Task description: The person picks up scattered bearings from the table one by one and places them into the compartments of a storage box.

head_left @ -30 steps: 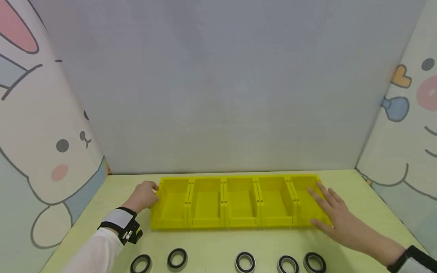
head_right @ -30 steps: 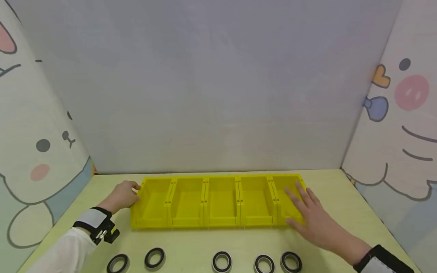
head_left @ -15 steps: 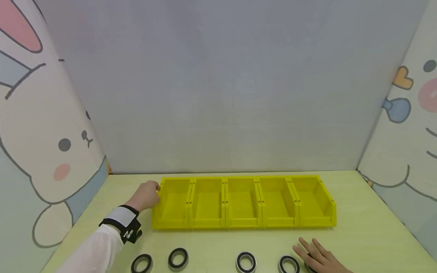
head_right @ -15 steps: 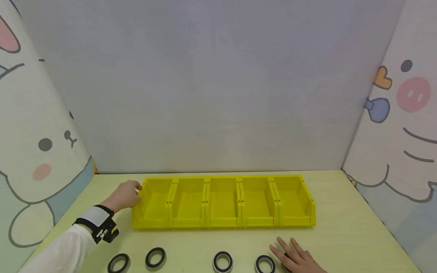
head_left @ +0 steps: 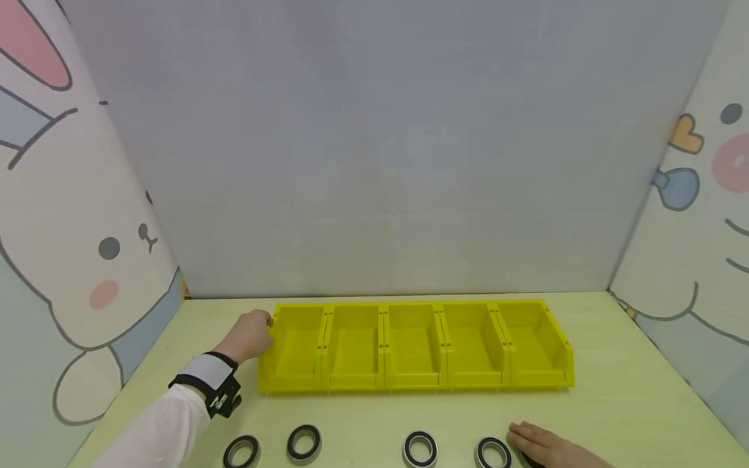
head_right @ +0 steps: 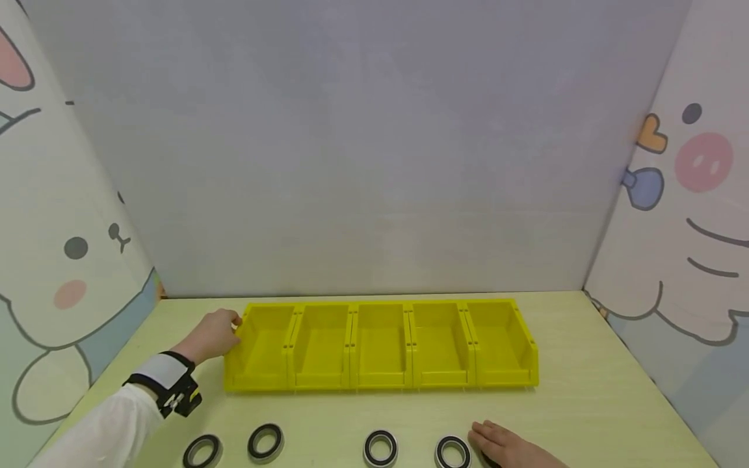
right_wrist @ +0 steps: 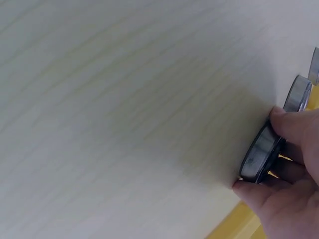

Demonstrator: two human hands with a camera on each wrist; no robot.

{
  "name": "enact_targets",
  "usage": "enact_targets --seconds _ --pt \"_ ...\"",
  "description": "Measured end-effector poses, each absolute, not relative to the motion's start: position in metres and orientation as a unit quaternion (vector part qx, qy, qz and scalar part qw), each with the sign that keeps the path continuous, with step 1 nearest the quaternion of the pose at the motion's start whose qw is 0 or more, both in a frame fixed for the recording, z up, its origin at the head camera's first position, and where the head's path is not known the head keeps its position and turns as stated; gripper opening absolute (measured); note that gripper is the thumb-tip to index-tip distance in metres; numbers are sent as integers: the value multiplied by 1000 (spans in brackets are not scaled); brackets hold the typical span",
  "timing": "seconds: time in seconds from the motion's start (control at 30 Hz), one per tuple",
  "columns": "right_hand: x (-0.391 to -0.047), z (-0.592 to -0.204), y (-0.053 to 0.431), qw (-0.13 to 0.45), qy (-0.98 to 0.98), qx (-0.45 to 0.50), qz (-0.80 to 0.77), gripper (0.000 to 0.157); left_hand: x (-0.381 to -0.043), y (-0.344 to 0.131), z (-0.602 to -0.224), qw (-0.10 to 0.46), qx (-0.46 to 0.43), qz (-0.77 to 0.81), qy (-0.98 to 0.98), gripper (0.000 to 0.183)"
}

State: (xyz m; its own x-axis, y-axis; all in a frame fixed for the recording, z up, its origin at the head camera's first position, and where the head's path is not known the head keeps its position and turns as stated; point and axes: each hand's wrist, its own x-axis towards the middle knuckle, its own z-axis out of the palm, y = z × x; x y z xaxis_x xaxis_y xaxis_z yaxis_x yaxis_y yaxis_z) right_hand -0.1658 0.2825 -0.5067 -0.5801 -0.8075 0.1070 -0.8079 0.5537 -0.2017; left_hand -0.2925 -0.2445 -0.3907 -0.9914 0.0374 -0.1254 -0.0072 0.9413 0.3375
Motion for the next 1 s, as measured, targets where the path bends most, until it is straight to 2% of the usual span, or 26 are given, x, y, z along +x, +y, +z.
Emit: enact_targets --seconds 0.07,0.37,0.5,0.6,0.63,0.7,1.0 --pt "-165 -496 280 -31 -892 436 114 55 -292 -245 -392 60 13 164 985 37" --pt "-172 -472 274 -31 -872 480 95 48 -294 -244 -394 55 26 152 987 36" --pt "-176 -455 269 -90 -872 465 124 40 -295 -244 -395 62 20 154 986 37" --pt "-178 -435 262 -165 -897 386 141 37 -294 -244 -394 63 22 156 985 37" --pt "-179 -429 260 -168 -903 370 137 37 -294 -244 -394 65 23 158 985 37" --pt "-182 -416 257 -166 -914 346 128 38 -294 -245 -392 66 27 159 985 36" --pt "-220 -373 256 -55 -935 339 89 37 -296 -251 -390 101 2 225 969 41"
